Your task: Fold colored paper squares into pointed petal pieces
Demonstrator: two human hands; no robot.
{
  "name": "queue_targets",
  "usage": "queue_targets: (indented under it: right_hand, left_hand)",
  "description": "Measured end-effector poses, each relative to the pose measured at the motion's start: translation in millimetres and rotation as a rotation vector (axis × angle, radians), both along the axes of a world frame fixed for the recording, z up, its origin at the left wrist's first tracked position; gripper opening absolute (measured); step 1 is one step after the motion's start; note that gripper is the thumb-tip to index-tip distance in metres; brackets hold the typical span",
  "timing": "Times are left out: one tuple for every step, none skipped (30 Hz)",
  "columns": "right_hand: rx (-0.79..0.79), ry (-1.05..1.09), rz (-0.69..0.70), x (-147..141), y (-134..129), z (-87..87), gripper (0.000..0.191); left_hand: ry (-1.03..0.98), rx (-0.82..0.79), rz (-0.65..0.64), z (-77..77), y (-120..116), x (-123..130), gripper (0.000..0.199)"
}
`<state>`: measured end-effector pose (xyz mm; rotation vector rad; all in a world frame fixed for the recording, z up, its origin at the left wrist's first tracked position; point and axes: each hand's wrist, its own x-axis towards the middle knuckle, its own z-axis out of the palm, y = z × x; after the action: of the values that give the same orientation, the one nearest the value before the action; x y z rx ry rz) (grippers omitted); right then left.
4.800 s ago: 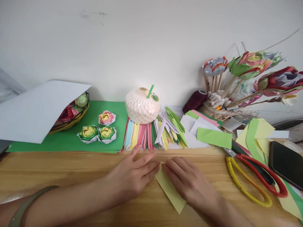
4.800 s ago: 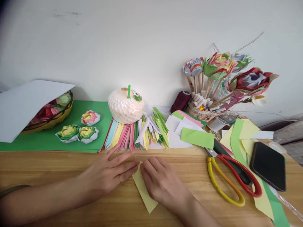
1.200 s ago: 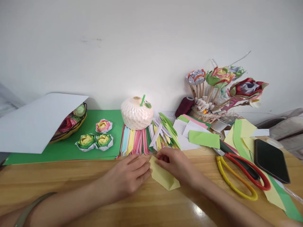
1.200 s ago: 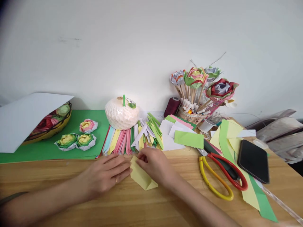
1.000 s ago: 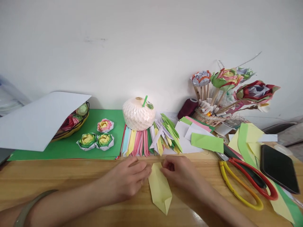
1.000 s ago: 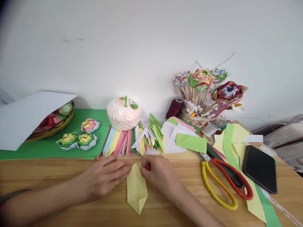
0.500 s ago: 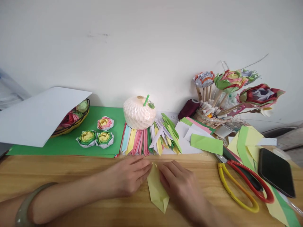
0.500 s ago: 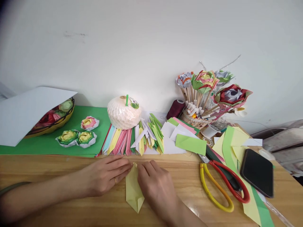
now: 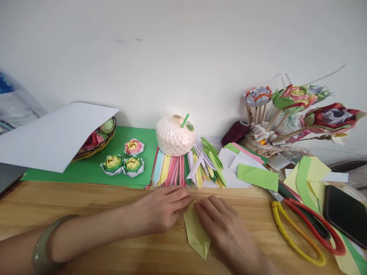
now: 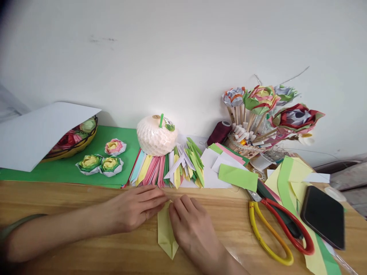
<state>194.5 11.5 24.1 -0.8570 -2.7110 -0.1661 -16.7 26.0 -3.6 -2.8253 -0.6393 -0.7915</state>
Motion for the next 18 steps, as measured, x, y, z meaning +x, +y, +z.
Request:
queue_targets:
  right_hand:
    - [0.003,0.002,0.001,-0.7,0.1,0.6,0.031]
    - [0.005,0.008,0.007,-1.3,0.2,1.1,0.03]
    - [0.003,0.011,0.009,-1.9,0.1,1.5,0.03]
    - [-0.006,0.011,0.011,-2.3,0.1,1.8,0.028]
    - [-0.022,0.006,0.011,-2.6,-0.1,1.9,0.027]
    - [-0.042,0.001,0.006,-2.5,-0.2,1.6,0.025]
    - [-0.068,-0.002,-0.005,-1.8,-0.1,0.8,0.022]
    - [-0.102,0.0,-0.021,-0.2,0.2,-0.4,0.019]
    - [-0.136,0.015,-0.043,2.7,0.8,-2.0,0.016]
    - [-0.17,0.044,-0.066,7.2,1.6,-3.8,0.014]
    - [-0.204,0.082,-0.086,13.4,2.6,-5.5,0.015]
    - [-0.236,0.133,-0.105,21.1,3.5,-6.8,0.019]
    - [-0.258,0.19,-0.108,30.1,4.0,-7.3,0.023]
    - [-0.291,0.223,-0.104,39.6,3.7,-6.7,0.027]
    - [-0.324,0.253,-0.119,48.8,2.5,-5.1,0.029]
    - [-0.328,0.291,-0.16,56.8,0.1,-2.5,0.029]
    - [-0.326,0.316,-0.206,62.6,-3.3,0.6,0.028]
    - [-0.325,0.323,-0.215,66.0,-7.5,3.9,0.029]
  left_hand:
    - [0.013,0.021,-0.019,0.9,0.6,-0.4,0.028]
    - [0.026,0.041,-0.037,1.6,1.3,-0.9,0.03]
    - [0.037,0.054,-0.049,2.0,2.0,-1.5,0.031]
    - [0.042,0.061,-0.053,2.2,2.8,-2.0,0.032]
    - [0.044,0.063,-0.053,2.1,3.4,-2.5,0.033]
    - [0.048,0.06,-0.05,2.0,4.1,-2.9,0.032]
    - [0.052,0.055,-0.045,1.8,4.6,-3.3,0.032]
    - [0.057,0.049,-0.04,1.7,5.2,-3.7,0.031]
    - [0.059,0.045,-0.038,1.9,5.7,-4.1,0.03]
    - [0.059,0.041,-0.038,2.2,6.2,-4.6,0.03]
    - [0.056,0.035,-0.039,2.9,6.6,-5.2,0.029]
    - [0.053,0.026,-0.039,3.7,6.8,-5.7,0.028]
    - [0.05,0.014,-0.038,4.7,6.6,-6.2,0.029]
    - [0.047,0.002,-0.034,5.8,6.0,-6.4,0.029]
    - [0.041,-0.007,-0.027,6.9,4.6,-6.3,0.029]
    - [0.031,-0.01,-0.015,7.9,2.5,-5.8,0.03]
    - [0.021,-0.002,0.001,8.8,-0.3,-4.9,0.029]
    - [0.009,0.018,0.023,9.5,-3.8,-3.4,0.027]
